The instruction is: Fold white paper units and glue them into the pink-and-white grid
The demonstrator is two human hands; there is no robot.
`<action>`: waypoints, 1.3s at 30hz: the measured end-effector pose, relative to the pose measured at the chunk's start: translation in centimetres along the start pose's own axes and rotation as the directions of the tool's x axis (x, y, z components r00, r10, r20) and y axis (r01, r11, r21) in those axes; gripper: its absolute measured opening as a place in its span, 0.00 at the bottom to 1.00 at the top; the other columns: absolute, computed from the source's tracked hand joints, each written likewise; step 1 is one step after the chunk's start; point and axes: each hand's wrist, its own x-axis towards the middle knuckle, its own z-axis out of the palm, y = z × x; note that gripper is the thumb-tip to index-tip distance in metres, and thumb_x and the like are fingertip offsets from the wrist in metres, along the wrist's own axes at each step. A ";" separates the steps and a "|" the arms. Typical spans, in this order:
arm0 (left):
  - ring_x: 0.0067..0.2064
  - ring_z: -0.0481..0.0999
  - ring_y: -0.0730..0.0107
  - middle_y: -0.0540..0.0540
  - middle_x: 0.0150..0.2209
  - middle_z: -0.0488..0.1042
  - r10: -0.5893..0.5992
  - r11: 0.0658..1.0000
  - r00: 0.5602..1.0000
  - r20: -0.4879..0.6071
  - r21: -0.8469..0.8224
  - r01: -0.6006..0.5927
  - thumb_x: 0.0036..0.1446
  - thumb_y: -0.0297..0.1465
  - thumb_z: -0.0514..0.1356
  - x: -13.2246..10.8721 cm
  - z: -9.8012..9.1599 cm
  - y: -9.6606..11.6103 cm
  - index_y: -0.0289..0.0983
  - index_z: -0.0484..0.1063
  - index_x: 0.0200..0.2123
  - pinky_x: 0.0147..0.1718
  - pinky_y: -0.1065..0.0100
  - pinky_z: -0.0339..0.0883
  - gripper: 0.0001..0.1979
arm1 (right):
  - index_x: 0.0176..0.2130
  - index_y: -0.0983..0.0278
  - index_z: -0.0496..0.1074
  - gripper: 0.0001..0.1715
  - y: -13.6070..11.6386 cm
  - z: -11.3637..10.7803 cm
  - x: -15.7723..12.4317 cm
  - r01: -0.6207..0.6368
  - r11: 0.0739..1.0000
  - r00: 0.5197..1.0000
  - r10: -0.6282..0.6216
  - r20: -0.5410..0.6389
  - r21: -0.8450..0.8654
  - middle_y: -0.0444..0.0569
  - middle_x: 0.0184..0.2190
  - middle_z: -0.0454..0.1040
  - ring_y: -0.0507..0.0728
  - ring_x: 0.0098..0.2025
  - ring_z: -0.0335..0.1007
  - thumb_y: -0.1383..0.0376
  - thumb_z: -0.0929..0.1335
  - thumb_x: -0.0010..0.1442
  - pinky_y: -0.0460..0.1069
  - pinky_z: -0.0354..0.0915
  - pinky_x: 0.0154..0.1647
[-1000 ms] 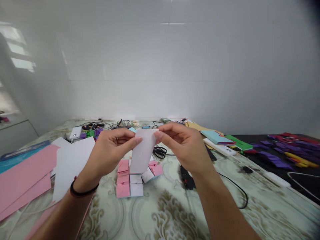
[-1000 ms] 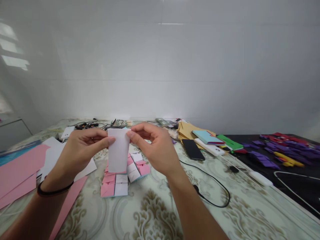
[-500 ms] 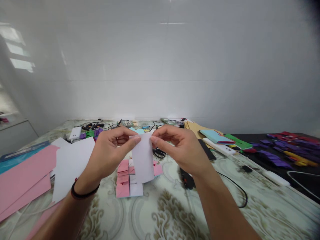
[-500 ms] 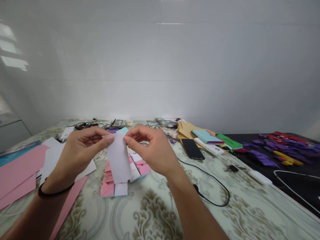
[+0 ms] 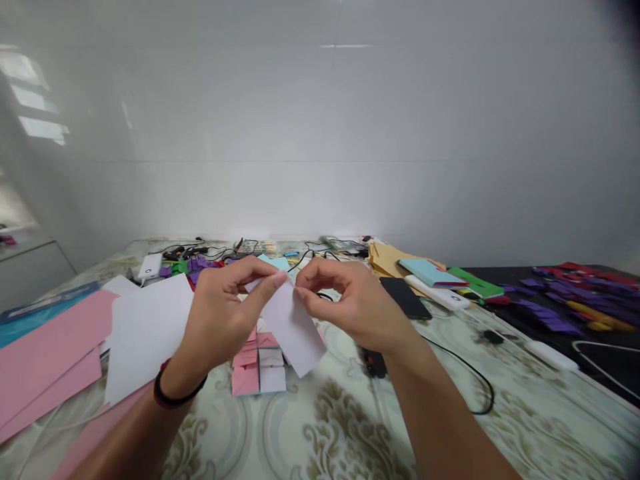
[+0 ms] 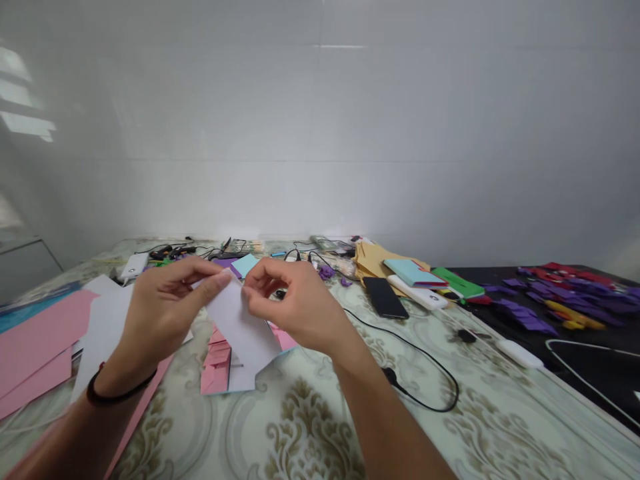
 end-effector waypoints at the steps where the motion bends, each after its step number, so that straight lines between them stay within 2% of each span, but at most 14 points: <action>1: 0.30 0.78 0.70 0.51 0.29 0.82 -0.012 1.000 0.999 -0.035 -0.004 0.011 0.64 0.32 0.65 0.0 -0.2 0.0 0.39 0.81 0.32 0.30 0.70 0.69 0.08 | 0.31 0.62 0.75 0.04 0.0 0.0 0.0 -0.008 1.000 1.000 0.008 0.010 -0.012 0.43 0.29 0.77 0.53 0.33 0.72 0.68 0.70 0.58 0.48 0.68 0.38; 5: 0.30 0.76 0.71 0.52 0.28 0.81 -0.064 0.996 0.983 -0.173 -0.067 0.053 0.62 0.32 0.68 0.5 -1.8 -0.6 0.40 0.82 0.32 0.29 0.71 0.68 0.06 | 0.30 0.62 0.75 0.04 0.0 -0.1 0.0 -0.022 0.998 0.999 0.025 0.041 -0.055 0.43 0.30 0.78 0.54 0.33 0.72 0.69 0.70 0.57 0.49 0.68 0.38; 10: 0.24 0.68 0.74 0.53 0.21 0.73 -0.087 0.976 0.916 -0.391 -0.216 0.001 0.55 0.31 0.72 1.5 -3.9 -2.4 0.41 0.83 0.29 0.22 0.71 0.62 0.03 | 0.28 0.62 0.73 0.04 0.1 -0.8 -0.1 -0.060 0.996 0.994 0.066 0.085 -0.070 0.42 0.27 0.75 0.53 0.31 0.68 0.70 0.70 0.54 0.48 0.65 0.34; 14: 0.23 0.65 0.75 0.54 0.19 0.68 -0.117 0.967 0.884 -0.453 -0.255 -0.003 0.54 0.32 0.73 2.1 -4.6 -3.3 0.41 0.83 0.27 0.20 0.71 0.58 0.05 | 0.26 0.62 0.70 0.06 0.3 -1.8 -0.3 -0.093 0.991 0.985 0.105 0.134 -0.094 0.41 0.26 0.72 0.52 0.30 0.66 0.72 0.68 0.52 0.47 0.63 0.33; 17: 0.23 0.63 0.76 0.55 0.18 0.63 -0.112 0.968 0.856 -0.505 -0.251 -0.021 0.56 0.31 0.72 2.2 -4.6 -3.3 0.40 0.81 0.26 0.21 0.72 0.58 0.08 | 0.28 0.62 0.71 0.06 0.7 -2.4 -0.2 -0.096 0.988 0.991 0.106 0.083 -0.120 0.42 0.26 0.72 0.52 0.30 0.67 0.69 0.69 0.57 0.48 0.63 0.33; 20: 0.24 0.66 0.75 0.54 0.20 0.69 -0.125 0.971 0.897 -0.423 -0.238 0.023 0.57 0.32 0.72 1.9 -3.8 -2.6 0.40 0.80 0.28 0.22 0.73 0.60 0.07 | 0.33 0.62 0.73 0.07 1.0 -2.2 0.0 -0.053 0.997 0.994 0.048 -0.102 -0.053 0.45 0.32 0.76 0.54 0.35 0.72 0.62 0.70 0.63 0.49 0.67 0.38; 22: 0.25 0.68 0.74 0.53 0.23 0.74 -0.125 0.980 0.938 -0.323 -0.189 0.065 0.59 0.32 0.70 1.6 -2.9 -1.9 0.39 0.81 0.30 0.23 0.73 0.63 0.06 | 0.37 0.61 0.75 0.07 1.0 -1.4 0.2 -0.017 1.000 0.986 0.018 -0.168 0.006 0.47 0.37 0.78 0.55 0.39 0.75 0.60 0.71 0.65 0.50 0.69 0.42; 25: 0.30 0.76 0.71 0.50 0.27 0.79 -0.098 0.988 0.978 -0.183 -0.137 0.073 0.61 0.31 0.68 1.0 -1.3 -1.0 0.39 0.81 0.30 0.29 0.72 0.70 0.06 | 0.40 0.60 0.77 0.06 0.6 -0.1 0.3 0.015 0.999 0.986 -0.008 -0.168 0.040 0.47 0.39 0.80 0.56 0.42 0.77 0.61 0.73 0.65 0.52 0.71 0.47; 29: 0.33 0.80 0.67 0.49 0.31 0.83 -0.103 0.978 0.993 -0.061 -0.187 0.090 0.61 0.34 0.69 0.5 0.0 -0.4 0.39 0.83 0.32 0.32 0.70 0.74 0.06 | 0.37 0.60 0.79 0.03 0.1 0.7 0.0 0.082 0.996 0.975 -0.071 -0.208 0.043 0.46 0.36 0.81 0.57 0.40 0.77 0.62 0.73 0.64 0.52 0.72 0.43; 36: 0.36 0.82 0.68 0.48 0.34 0.84 -0.038 0.970 0.994 0.103 -0.235 0.061 0.63 0.32 0.69 0.4 0.0 -0.6 0.40 0.83 0.34 0.36 0.71 0.75 0.04 | 0.32 0.61 0.76 0.06 -0.5 0.7 -0.2 0.143 0.989 0.981 -0.145 -0.132 -0.021 0.43 0.30 0.79 0.54 0.34 0.75 0.70 0.70 0.61 0.49 0.70 0.39; 39: 0.36 0.80 0.69 0.49 0.33 0.82 0.018 0.983 0.995 0.096 -0.185 0.000 0.64 0.31 0.67 0.2 -0.1 -0.4 0.39 0.82 0.34 0.36 0.71 0.74 0.05 | 0.31 0.61 0.75 0.06 -0.8 0.7 -0.2 0.159 0.986 0.981 -0.163 -0.106 -0.039 0.42 0.30 0.79 0.53 0.34 0.74 0.71 0.70 0.60 0.48 0.69 0.38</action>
